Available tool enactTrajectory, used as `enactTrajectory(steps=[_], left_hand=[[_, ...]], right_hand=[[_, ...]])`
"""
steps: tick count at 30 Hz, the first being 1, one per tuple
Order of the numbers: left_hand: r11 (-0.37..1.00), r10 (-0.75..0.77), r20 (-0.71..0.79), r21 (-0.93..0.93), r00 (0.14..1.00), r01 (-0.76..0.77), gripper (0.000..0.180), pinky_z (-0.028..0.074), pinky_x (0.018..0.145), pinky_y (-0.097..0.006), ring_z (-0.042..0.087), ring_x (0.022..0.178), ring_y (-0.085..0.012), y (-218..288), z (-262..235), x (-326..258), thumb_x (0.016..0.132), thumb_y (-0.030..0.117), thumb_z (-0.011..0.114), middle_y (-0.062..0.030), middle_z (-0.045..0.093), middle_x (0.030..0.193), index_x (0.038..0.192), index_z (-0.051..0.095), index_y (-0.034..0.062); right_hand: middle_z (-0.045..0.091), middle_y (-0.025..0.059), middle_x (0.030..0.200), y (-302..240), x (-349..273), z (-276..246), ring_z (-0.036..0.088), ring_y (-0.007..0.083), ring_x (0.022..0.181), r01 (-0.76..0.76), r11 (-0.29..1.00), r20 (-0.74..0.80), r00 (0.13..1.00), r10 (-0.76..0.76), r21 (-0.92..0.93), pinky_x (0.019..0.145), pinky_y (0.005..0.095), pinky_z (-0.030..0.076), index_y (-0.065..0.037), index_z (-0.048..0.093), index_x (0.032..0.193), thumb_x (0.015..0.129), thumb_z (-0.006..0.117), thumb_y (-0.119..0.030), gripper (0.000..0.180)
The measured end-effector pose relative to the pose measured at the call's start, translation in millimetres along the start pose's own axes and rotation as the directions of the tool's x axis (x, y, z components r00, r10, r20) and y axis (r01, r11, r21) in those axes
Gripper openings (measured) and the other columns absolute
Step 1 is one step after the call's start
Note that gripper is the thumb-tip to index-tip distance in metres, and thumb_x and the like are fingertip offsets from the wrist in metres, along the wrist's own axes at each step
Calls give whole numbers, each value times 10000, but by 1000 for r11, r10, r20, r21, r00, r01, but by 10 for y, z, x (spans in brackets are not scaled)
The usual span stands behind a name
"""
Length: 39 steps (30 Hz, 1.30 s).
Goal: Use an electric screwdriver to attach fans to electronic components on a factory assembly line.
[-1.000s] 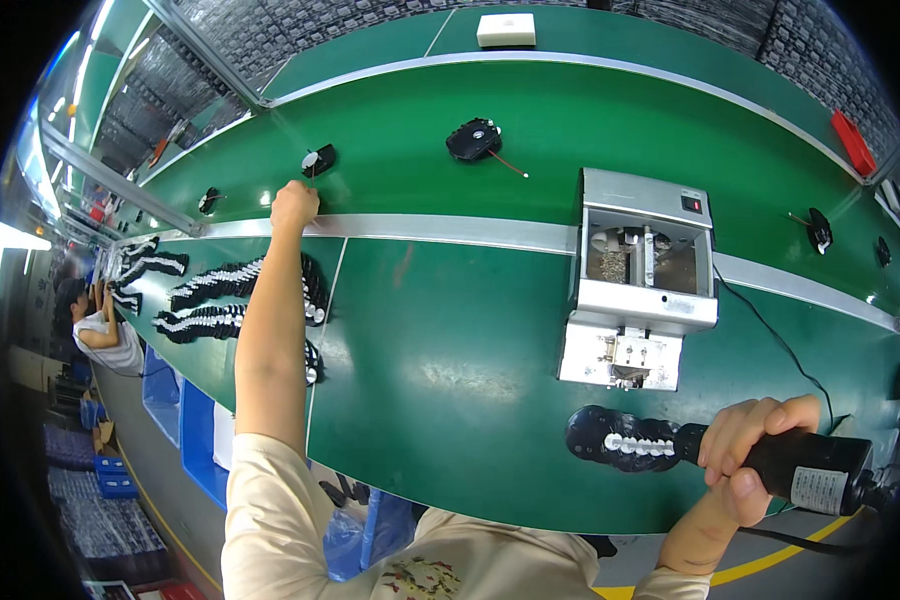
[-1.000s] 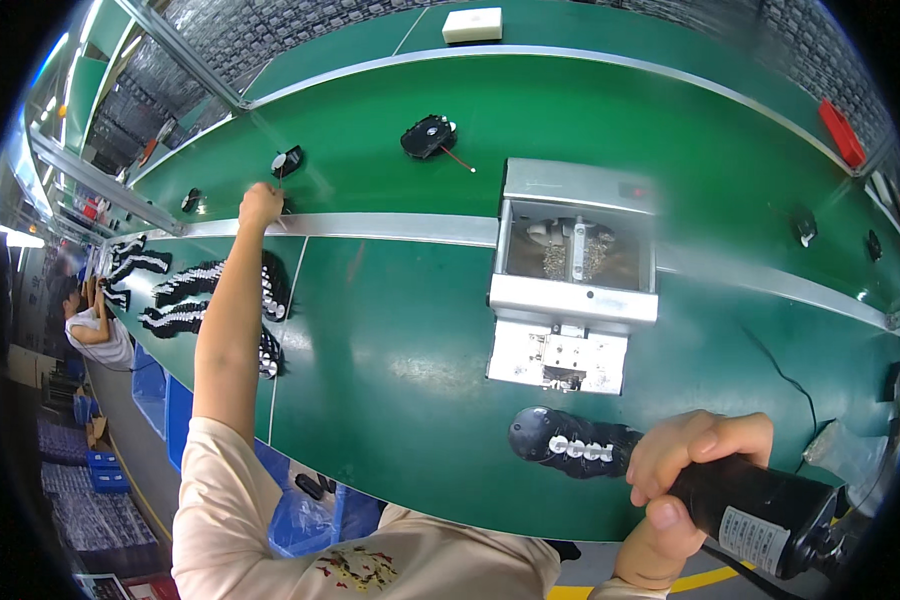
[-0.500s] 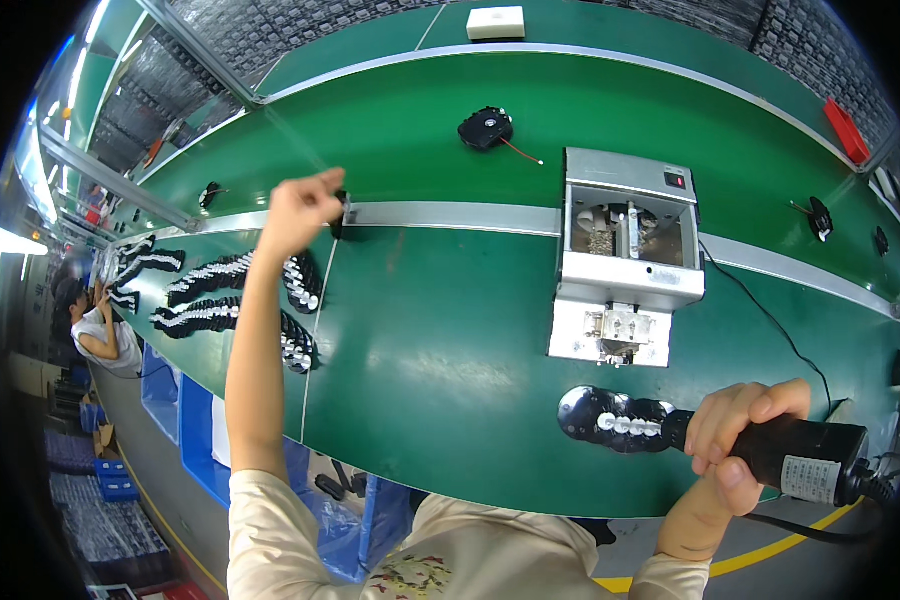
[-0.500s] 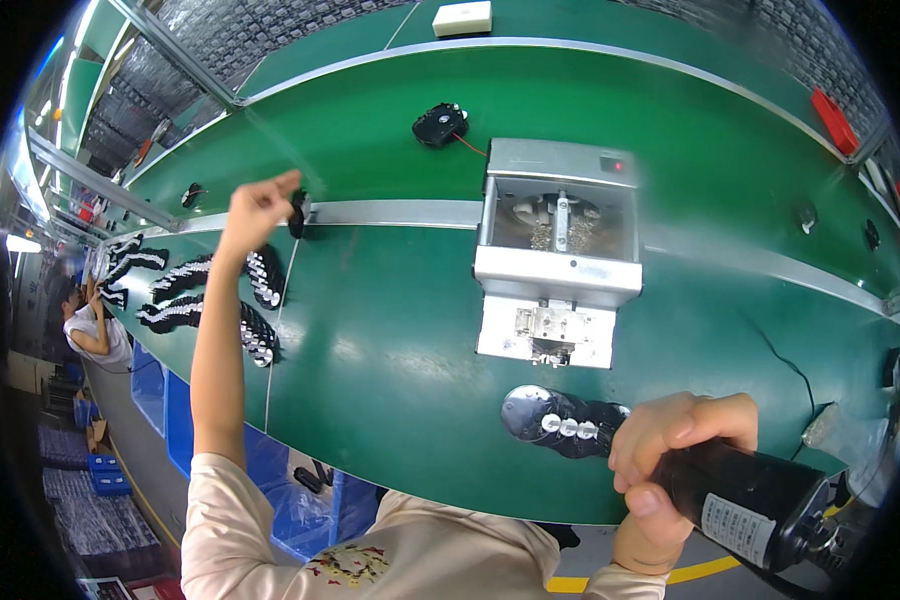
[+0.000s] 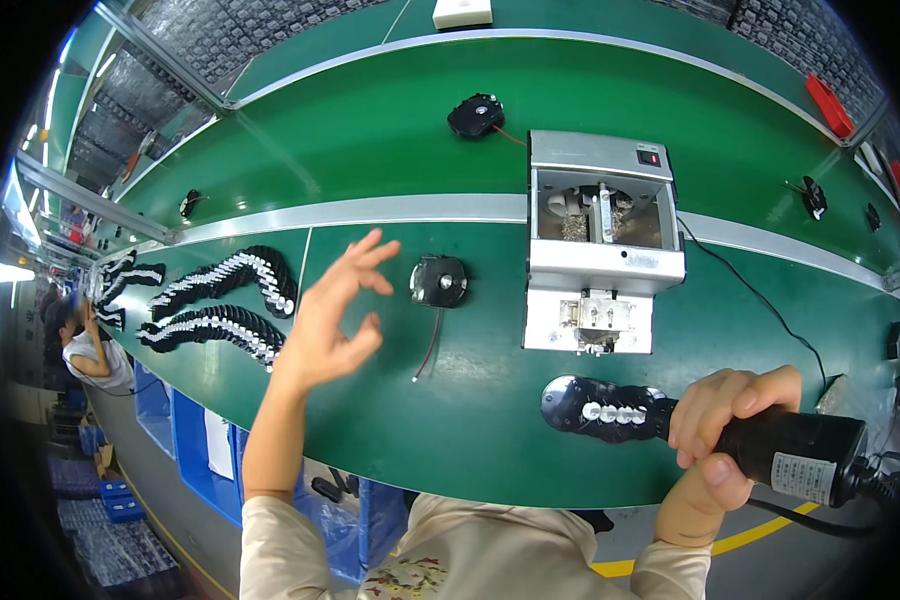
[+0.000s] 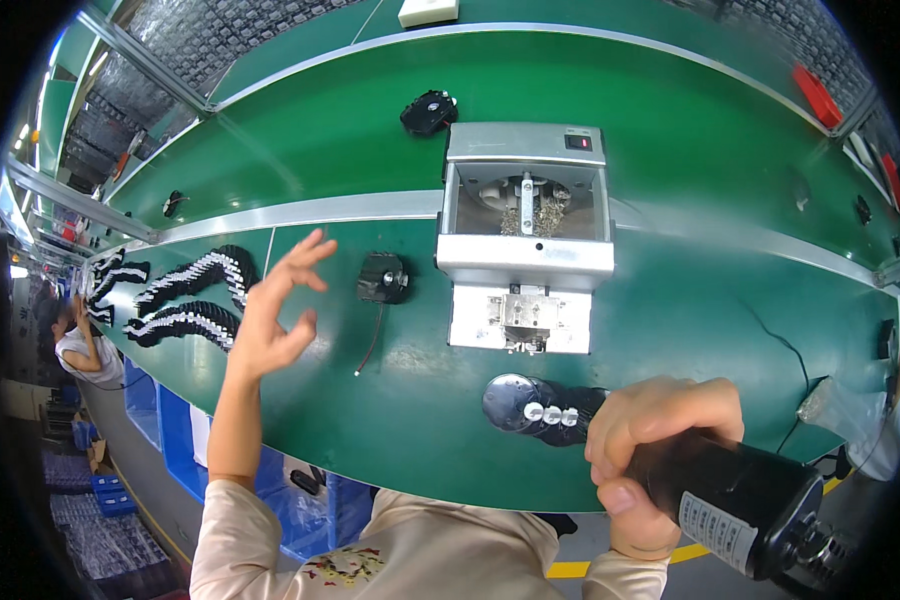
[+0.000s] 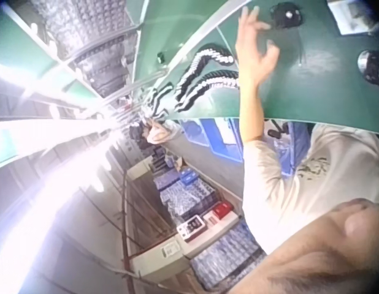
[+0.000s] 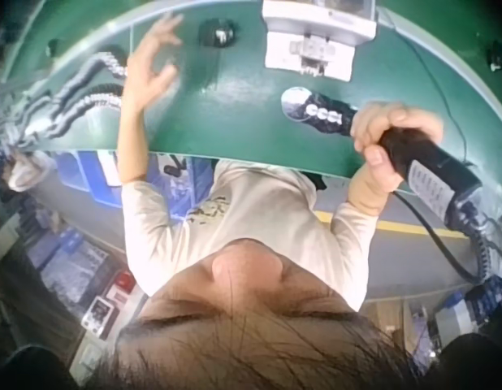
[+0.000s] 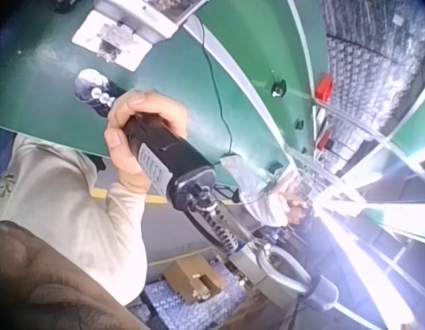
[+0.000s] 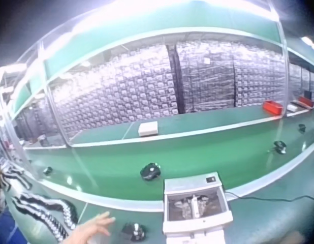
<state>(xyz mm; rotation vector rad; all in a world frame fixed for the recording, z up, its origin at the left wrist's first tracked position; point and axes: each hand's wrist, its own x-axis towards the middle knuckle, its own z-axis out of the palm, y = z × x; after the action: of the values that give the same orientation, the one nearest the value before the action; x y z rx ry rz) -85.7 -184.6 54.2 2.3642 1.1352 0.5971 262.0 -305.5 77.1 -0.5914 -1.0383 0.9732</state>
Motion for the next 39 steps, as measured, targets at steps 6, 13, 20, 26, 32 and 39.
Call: enactTrajectory(steps=[6, 13, 20, 26, 32, 39], left_hand=[[984, 111, 207, -159, 972, -79, 337, 418, 1037, -417, 496, 1264, -358, -136, 238, 341, 621, -20, 756, -134, 547, 1230, 852, 526, 63], [922, 314, 215, -301, 925, -243, 203, 516, 877, -422, 592, 1102, -340, 279, 592, 9, 615, -7, 764, -90, 556, 1045, 738, 612, 49], [835, 442, 34, -380, 896, -398, 239, 533, 868, -407, 554, 1152, -341, 672, 1208, -18, 680, 29, 737, -90, 572, 1081, 914, 724, 80], [824, 472, 19, -365, 881, -434, 288, 525, 885, -412, 549, 1162, -334, 667, 1316, 44, 685, 43, 732, -91, 582, 1168, 967, 742, 100], [848, 501, 129, -273, 856, -455, 300, 509, 920, -430, 552, 1174, -338, 707, 1270, 87, 714, 107, 745, -100, 600, 1238, 1013, 764, 127], [838, 528, 183, -271, 829, -473, 312, 499, 901, -419, 547, 1180, -322, 705, 1217, 170, 684, 105, 736, -87, 602, 1220, 994, 764, 133]], right_hand=[[515, 55, 654, -7, 14, 58, 484, 145, 487, -32, 999, -29, 999, 33, 19, 501, 293, 449, -30, 481, 1006, 706, 794, -73, 435], [540, 85, 701, -17, 95, -194, 519, 170, 561, 7, 1000, 258, 966, -3, -17, 539, 304, 467, -25, 451, 1118, 737, 729, 33, 476], [559, 90, 726, -29, 129, -215, 530, 168, 564, -2, 1000, 336, 942, 1, 1, 535, 308, 469, -36, 434, 1139, 757, 733, 33, 490], [554, 95, 722, -18, 128, -196, 527, 177, 558, -18, 1000, 317, 948, 18, -2, 526, 308, 463, -33, 436, 1124, 757, 749, 25, 485], [557, 100, 737, -40, 133, -230, 540, 188, 572, -41, 999, 343, 938, 40, -5, 538, 327, 470, -32, 440, 1121, 753, 755, 28, 488], [560, 96, 741, -65, 155, -239, 548, 193, 564, -34, 999, 358, 933, 43, -31, 546, 332, 477, -38, 447, 1109, 759, 760, 15, 472]])
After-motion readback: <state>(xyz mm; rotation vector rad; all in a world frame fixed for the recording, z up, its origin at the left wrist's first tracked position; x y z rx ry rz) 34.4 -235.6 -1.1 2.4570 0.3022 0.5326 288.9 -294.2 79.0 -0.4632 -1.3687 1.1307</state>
